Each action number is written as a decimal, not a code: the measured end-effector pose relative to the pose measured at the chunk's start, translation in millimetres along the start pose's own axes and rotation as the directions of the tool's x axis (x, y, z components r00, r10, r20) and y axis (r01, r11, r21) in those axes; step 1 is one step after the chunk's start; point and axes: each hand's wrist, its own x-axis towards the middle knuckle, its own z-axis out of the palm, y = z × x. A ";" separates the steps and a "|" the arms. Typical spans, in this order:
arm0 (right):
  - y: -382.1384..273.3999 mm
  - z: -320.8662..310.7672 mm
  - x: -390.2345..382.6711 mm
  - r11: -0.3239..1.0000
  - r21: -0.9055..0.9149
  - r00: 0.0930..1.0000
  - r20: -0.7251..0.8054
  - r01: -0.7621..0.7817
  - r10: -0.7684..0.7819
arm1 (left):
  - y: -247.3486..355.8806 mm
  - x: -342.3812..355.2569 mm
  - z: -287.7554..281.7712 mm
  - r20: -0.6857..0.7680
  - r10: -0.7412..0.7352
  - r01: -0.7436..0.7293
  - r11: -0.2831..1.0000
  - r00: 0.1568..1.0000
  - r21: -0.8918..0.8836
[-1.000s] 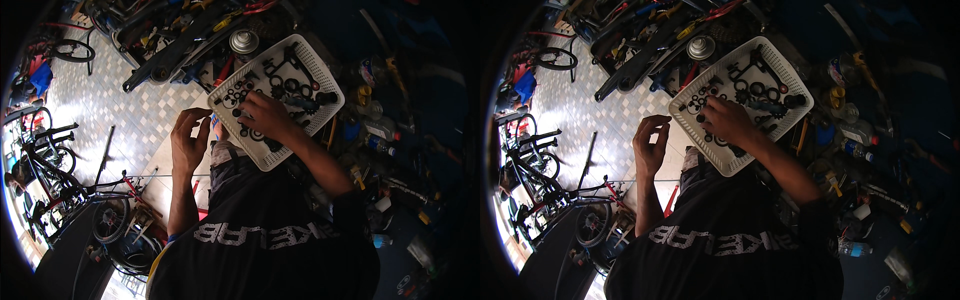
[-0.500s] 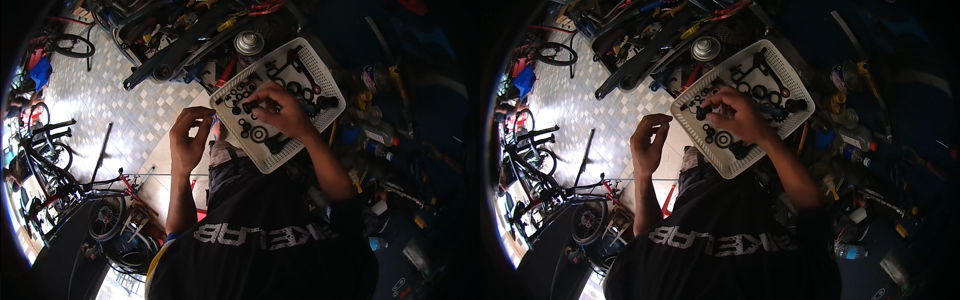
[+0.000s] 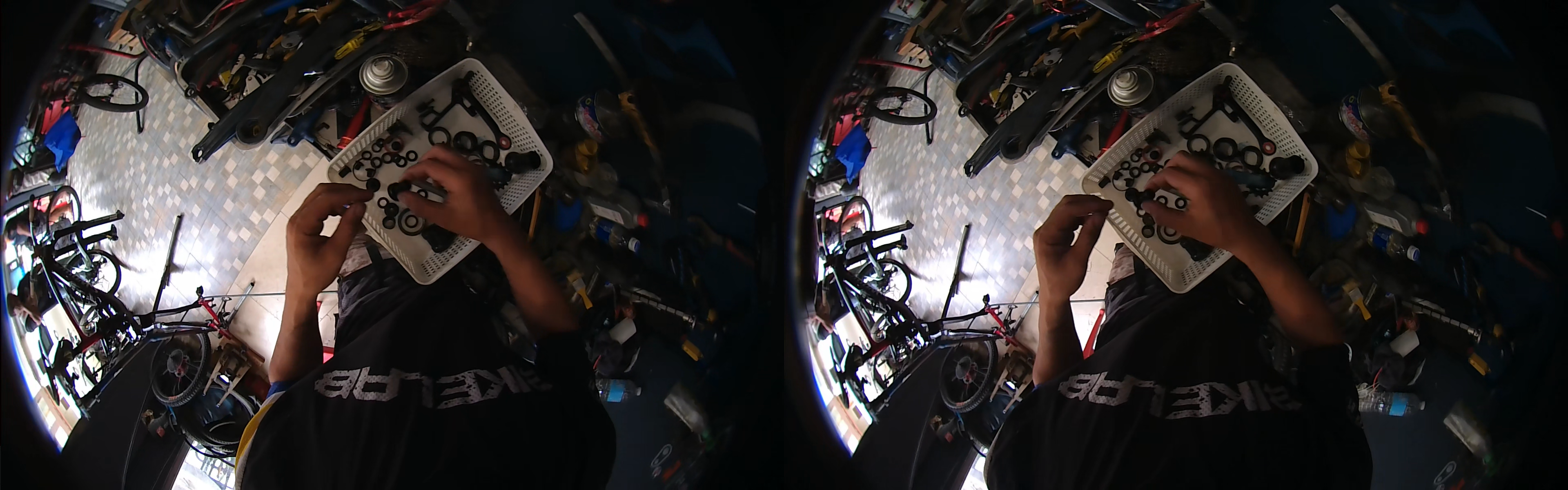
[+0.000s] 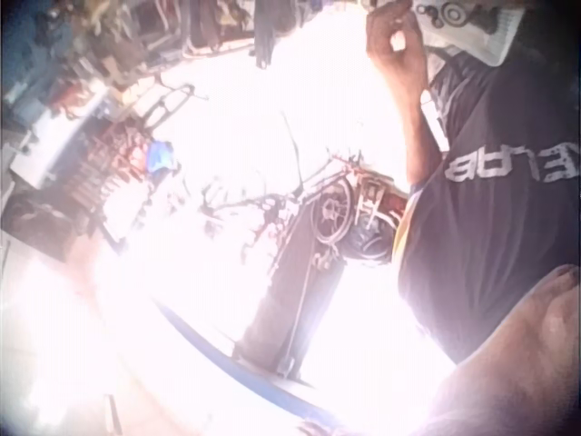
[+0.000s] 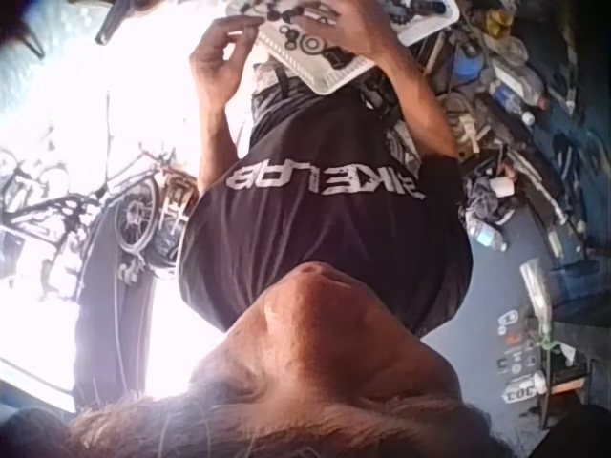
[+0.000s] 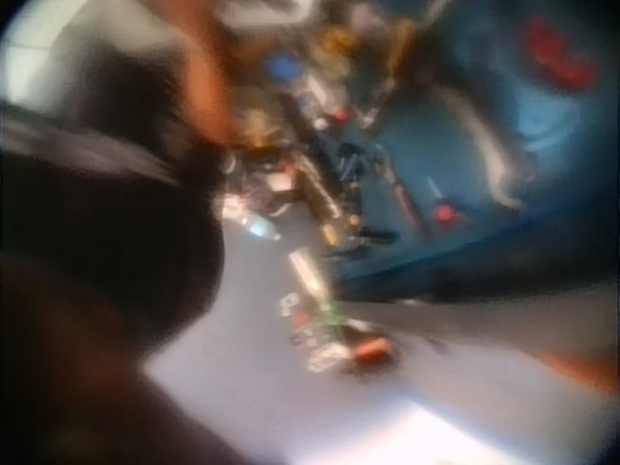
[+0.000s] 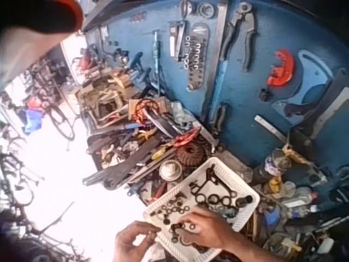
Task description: The person selects small bicycle parts from a white basket, then uses a screwdriver to adjust components on a red bicycle frame mounted on a repair stand. The person handles washers, bolts, and a screwdriver while working on the bike.
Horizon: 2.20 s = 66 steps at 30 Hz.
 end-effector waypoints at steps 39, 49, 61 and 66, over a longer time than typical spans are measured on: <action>64.8 -36.8 -9.6 0.819 -0.527 0.973 -0.089 -0.228 0.213 | -20.2 4.4 -16.1 -0.023 0.022 -0.010 0.900 0.999 0.435; 67.1 11.1 11.0 0.875 -0.477 0.981 0.110 -0.089 0.160 | -17.7 5.9 -14.7 -0.035 0.015 0.001 0.911 0.999 0.413; 65.8 14.2 10.4 0.904 -0.414 0.989 0.050 -0.108 0.141 | -18.3 5.6 -11.4 -0.023 0.077 -0.063 0.926 0.997 0.371; 66.1 27.2 15.1 0.855 -0.519 0.987 0.133 -0.004 0.086 | -16.8 2.4 -13.7 -0.033 0.073 -0.055 0.925 0.997 0.377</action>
